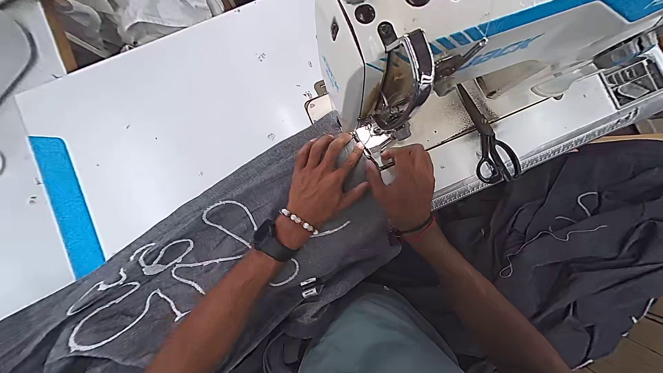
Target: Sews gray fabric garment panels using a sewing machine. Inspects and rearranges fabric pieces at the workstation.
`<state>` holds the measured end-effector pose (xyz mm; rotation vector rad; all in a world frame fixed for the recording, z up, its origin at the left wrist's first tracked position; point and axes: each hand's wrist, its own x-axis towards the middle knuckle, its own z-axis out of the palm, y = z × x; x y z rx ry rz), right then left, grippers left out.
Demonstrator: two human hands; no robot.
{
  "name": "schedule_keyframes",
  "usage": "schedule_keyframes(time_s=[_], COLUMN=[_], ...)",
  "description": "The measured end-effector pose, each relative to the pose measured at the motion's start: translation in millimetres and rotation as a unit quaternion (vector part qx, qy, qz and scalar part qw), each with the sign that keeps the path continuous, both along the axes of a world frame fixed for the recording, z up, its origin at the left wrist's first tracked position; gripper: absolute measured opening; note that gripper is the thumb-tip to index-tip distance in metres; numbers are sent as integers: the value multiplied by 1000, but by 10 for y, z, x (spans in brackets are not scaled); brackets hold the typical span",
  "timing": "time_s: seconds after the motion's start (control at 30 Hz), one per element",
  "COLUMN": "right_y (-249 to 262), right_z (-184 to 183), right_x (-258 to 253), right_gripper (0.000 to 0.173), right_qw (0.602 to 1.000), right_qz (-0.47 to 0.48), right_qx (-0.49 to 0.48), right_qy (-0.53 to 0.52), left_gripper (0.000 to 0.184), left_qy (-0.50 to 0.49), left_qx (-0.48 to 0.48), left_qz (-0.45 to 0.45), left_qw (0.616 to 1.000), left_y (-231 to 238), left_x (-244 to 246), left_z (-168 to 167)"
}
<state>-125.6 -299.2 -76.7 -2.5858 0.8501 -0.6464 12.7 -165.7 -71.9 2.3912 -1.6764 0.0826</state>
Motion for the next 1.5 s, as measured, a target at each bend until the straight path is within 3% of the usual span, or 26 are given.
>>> schedule_keyframes(time_s=[0.13,0.27,0.37,0.43,0.53,0.67,0.93,1.1,1.37,1.5], right_y=[9,145,351,465,435,328,390,468,392,166], right_z=[329,427,309,259,267,277,340,438,779,1065], right_x=[186,159,-111,-268,-294,-225,-350,-481,-491,-246], right_gripper=[23,18,40,36,32,36,39,40,37,36], right_qw=[994,989,959,948,955,960,956,973,992,982], right_qz=[55,57,21,5,-7,-7,6,7,44,94], right_qx=[64,130,280,319,294,278,292,230,109,92], right_qy=[65,44,47,2,-43,-18,-26,-9,46,132], left_gripper=[76,49,44,43,38,36,35,35,30,25], left_qy=[-3,25,27,12,-18,-59,-50,-40,-63,-73], left_qx=[-22,-32,-29,-32,-51,-47,-41,-33,-89,-111], left_qz=[16,-26,-24,-16,-24,-18,-14,-8,-122,-174], left_qw=[1000,999,999,999,998,997,998,999,987,976], left_y=[14,74,79,59,17,0,31,58,2,-62], left_x=[-68,44,61,53,39,38,32,59,397,519], left_z=[-5,13,7,13,35,21,34,19,30,66])
